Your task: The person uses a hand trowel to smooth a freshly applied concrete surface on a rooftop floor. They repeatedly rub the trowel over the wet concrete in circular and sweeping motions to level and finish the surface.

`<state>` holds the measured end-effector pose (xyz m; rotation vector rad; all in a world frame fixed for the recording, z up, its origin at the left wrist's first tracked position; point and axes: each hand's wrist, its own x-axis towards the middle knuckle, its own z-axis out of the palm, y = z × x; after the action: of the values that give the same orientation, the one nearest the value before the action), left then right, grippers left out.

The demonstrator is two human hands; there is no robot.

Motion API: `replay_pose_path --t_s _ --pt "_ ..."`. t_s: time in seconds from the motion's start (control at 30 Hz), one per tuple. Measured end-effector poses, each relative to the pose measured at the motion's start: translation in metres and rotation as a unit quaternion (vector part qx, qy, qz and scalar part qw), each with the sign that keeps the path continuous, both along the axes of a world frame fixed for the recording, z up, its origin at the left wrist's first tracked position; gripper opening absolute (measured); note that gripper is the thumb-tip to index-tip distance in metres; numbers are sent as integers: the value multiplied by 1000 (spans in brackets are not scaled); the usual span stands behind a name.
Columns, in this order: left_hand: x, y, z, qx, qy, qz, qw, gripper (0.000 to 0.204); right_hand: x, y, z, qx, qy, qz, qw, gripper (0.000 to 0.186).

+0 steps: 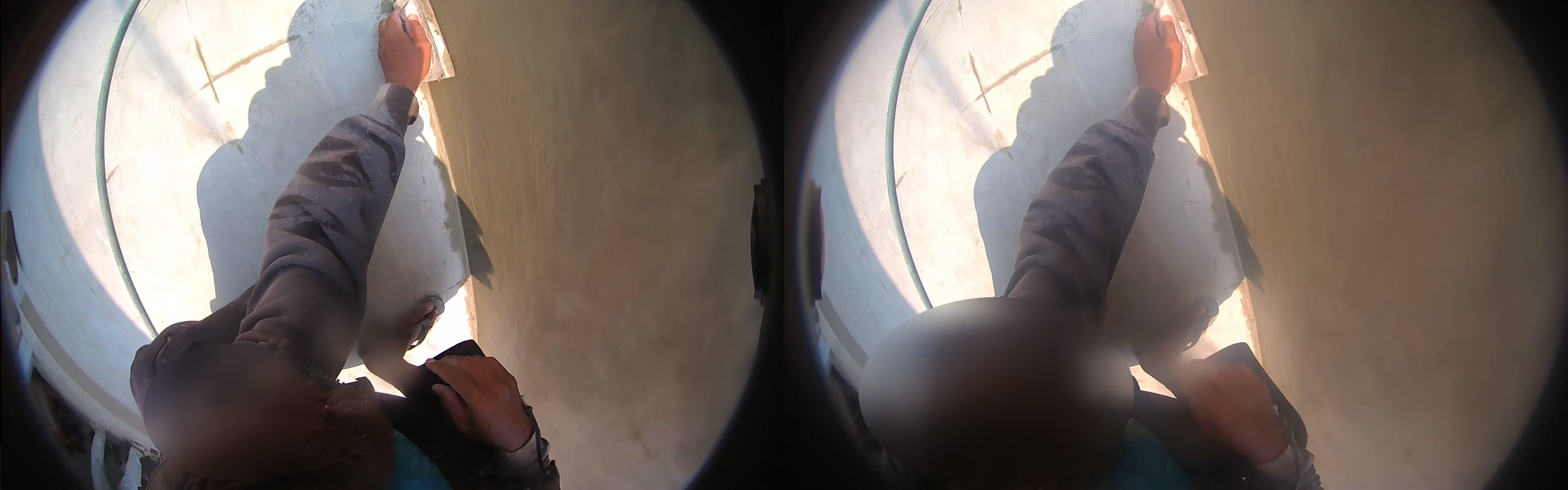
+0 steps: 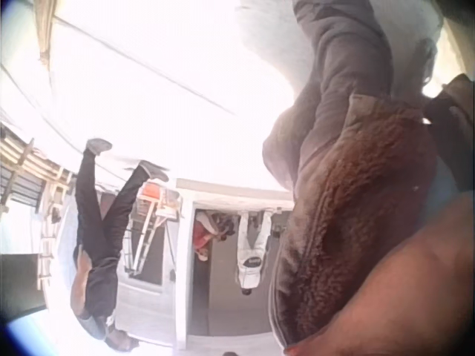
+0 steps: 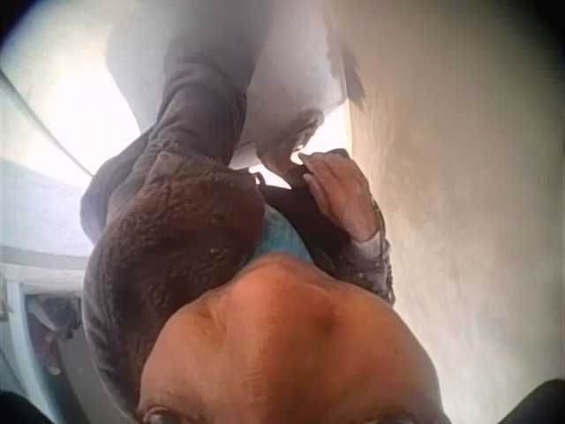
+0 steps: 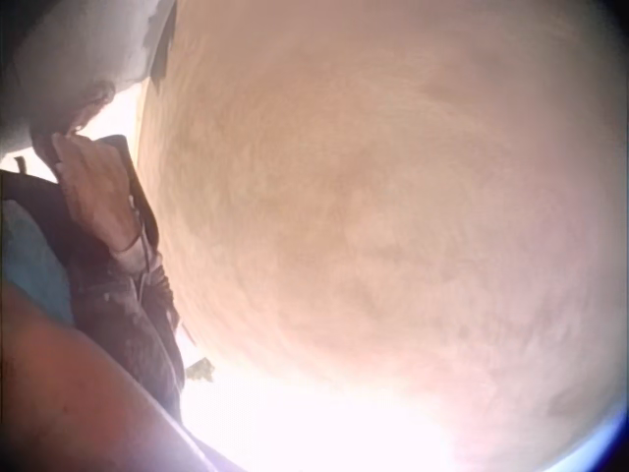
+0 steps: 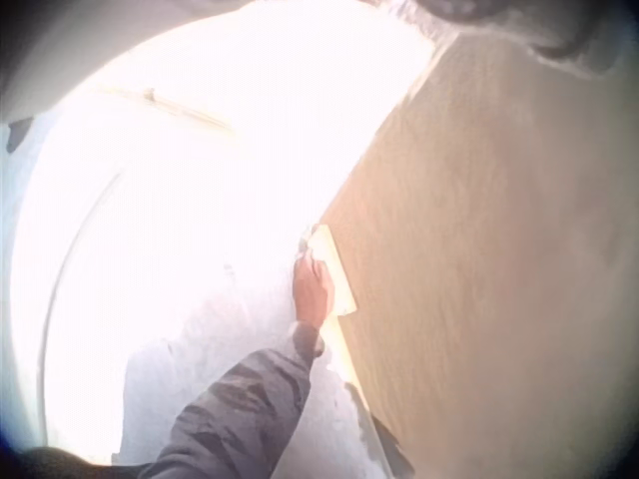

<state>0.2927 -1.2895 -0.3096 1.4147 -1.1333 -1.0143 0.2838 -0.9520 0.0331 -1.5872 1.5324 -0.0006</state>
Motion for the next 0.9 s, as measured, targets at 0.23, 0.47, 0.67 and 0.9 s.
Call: replay_pose_path --t_s 0.23,0.47,0.67,0.9 --pt "-18 239 27 39 84 -111 990 45 6 -14 -3 -8 10 3 1000 41" --pt "30 -63 -44 -66 -188 -3 980 43 -2 24 1 -6 -7 -9 1000 42" --pt "-30 133 9 15 39 -53 998 43 -5 23 9 3 35 -26 999 41" --pt "-16 162 43 67 178 5 982 49 -4 -14 5 -13 -3 -3 1000 42"
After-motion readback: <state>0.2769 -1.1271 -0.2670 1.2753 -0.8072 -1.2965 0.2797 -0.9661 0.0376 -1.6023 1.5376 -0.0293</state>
